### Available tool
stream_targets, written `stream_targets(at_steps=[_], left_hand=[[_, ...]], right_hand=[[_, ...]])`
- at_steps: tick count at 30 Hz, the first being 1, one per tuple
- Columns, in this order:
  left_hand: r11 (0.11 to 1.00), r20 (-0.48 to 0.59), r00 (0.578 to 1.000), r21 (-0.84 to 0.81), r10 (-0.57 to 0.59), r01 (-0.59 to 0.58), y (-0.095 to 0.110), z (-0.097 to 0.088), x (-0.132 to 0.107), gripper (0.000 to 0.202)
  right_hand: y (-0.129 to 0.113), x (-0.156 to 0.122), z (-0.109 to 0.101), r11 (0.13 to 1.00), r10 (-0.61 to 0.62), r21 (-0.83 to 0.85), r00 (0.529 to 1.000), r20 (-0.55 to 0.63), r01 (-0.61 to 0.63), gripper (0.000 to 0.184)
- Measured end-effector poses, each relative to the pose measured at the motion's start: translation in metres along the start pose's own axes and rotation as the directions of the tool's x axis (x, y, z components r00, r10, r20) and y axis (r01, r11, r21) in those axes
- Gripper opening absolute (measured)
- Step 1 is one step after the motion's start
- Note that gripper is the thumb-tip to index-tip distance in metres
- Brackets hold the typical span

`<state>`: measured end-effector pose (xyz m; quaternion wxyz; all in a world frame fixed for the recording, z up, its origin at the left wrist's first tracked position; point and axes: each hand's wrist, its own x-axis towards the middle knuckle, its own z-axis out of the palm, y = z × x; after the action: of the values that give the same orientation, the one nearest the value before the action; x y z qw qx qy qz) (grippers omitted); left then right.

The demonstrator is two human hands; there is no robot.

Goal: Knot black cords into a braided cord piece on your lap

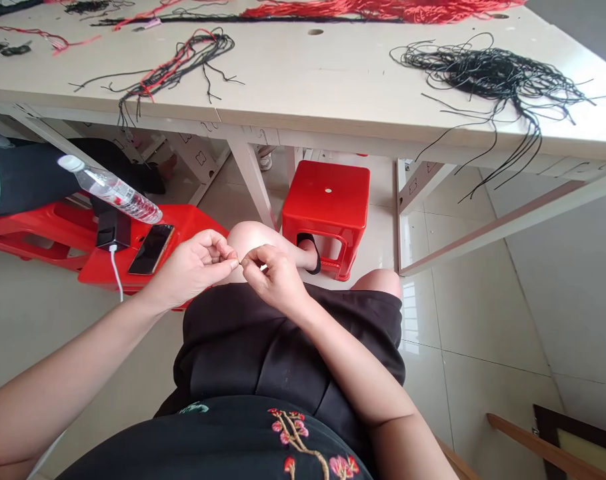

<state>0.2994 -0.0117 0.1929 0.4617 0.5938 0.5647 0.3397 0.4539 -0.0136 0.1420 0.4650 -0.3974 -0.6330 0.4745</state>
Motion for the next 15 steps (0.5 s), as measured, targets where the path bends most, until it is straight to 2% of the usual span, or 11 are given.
stream_targets(at_steps=[6, 8, 10, 15], left_hand=[[0.998, 0.024, 0.999, 0.058, 0.021, -0.023, -0.007, -0.001, 0.000, 0.020], [0.997, 0.031, 0.999, 0.074, 0.025, -0.027, -0.009, -0.003, 0.000, 0.020], [0.996, 0.045, 0.999, 0.081, 0.020, -0.023, -0.013, -0.005, 0.000, 0.019], [0.995, 0.122, 0.992, 0.095, -0.043, 0.032, -0.027, -0.010, 0.003, 0.020]], right_hand=[[-0.002, 0.004, -0.001, 0.990, 0.140, 0.021, 0.987, 0.079, -0.142, 0.010], [-0.003, 0.005, -0.001, 0.988, 0.152, 0.005, 0.984, 0.092, -0.153, 0.010], [-0.004, 0.006, 0.001, 0.992, 0.120, -0.054, 0.988, 0.093, -0.116, 0.011], [0.000, 0.008, 0.006, 0.950, -0.042, -0.301, 0.988, 0.151, 0.086, 0.018]])
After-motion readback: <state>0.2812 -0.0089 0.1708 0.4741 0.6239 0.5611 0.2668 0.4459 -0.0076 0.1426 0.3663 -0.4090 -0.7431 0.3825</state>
